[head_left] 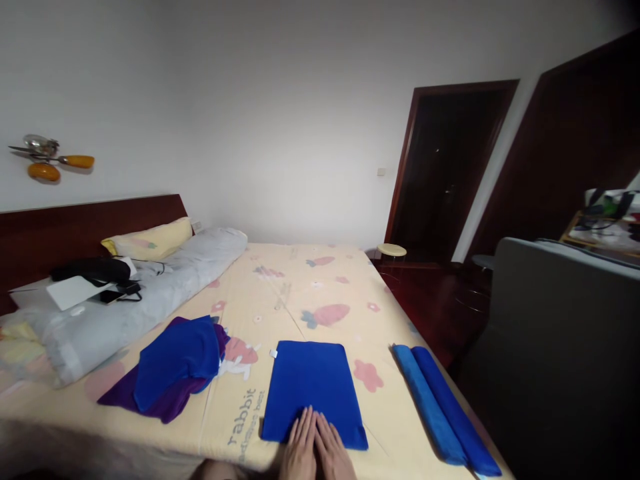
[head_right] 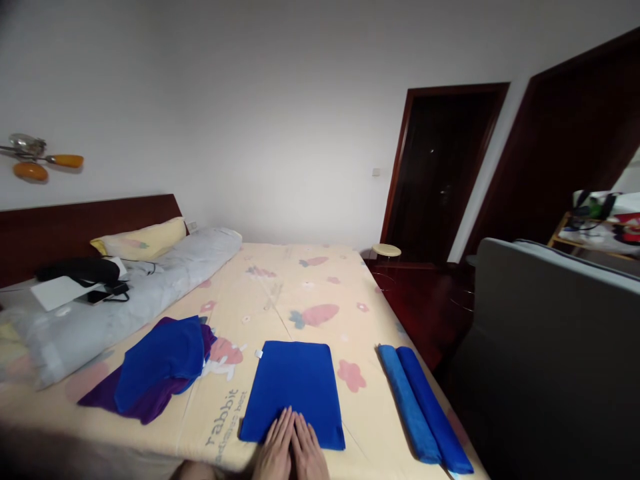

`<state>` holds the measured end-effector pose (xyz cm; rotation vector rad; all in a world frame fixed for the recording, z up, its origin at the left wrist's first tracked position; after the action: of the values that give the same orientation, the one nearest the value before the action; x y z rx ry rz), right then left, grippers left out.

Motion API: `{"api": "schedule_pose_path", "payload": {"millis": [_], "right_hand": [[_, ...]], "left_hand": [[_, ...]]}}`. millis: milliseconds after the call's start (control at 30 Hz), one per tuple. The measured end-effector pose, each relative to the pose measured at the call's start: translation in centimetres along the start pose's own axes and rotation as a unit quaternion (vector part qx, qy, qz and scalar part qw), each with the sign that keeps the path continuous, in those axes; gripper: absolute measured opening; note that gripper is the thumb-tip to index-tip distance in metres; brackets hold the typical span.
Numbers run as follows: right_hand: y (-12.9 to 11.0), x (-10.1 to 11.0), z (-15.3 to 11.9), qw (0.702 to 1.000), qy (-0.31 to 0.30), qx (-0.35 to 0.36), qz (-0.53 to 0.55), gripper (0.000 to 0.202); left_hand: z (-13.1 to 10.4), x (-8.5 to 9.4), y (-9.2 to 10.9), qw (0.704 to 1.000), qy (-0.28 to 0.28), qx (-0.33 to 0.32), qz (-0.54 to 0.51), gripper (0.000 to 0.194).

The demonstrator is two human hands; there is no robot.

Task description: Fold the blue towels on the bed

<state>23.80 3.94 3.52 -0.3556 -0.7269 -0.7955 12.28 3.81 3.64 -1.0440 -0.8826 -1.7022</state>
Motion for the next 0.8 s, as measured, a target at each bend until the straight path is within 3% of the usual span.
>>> {"api": "schedule_pose_path", "payload": {"millis": [67,133,300,400,600,700,800], "right_hand": [[-0.7,-0.6,-0.4,1.0,0.008,0.001,0.0,0.068],[0.4,0.2,-1.6,1.0,0.021,-0.009,-0.021,0.069],[6.1,3.5,-5.6,0.995,-0.028,-0.071,-0.059,0.065],[8.0,3.6,-6.7,0.989,-0.08,-0.11,-0.059,0.052],[8.3,2.1,-4.8,0.988,-0.099,-0.087,-0.076,0.049],[8.3,2.5,-3.5,0.991,-0.083,-0.058,-0.087,0.049],[8.3,3.8,-2.7,0.993,-0.077,-0.037,-0.081,0.043]], "left_hand": [[-0.3,-0.6,0.8,1.0,-0.007,-0.013,-0.009,0.071],[-1.0,0.2,-0.1,0.999,-0.003,-0.034,-0.015,0.069],[-3.3,4.2,-6.4,1.0,0.016,-0.001,0.02,0.062],[-4.3,4.7,-8.7,0.999,0.003,0.028,0.034,0.06],[-3.5,3.6,-9.2,0.996,-0.017,0.033,0.087,0.066],[-2.7,2.5,-9.5,0.993,-0.086,0.032,0.072,0.063],[-2.3,2.7,-10.0,0.993,-0.108,0.037,0.04,0.059]]}}
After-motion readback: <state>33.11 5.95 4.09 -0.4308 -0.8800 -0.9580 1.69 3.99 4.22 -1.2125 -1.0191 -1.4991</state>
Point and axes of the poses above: each hand's wrist, its own z-axis towards the middle knuckle, its own x-axis out of the back of the hand, y = z × x, the point moved 7 cm from there along z, towards the middle knuckle, and after that the axes turned 11 degrees about y, right-handed, at the moved point
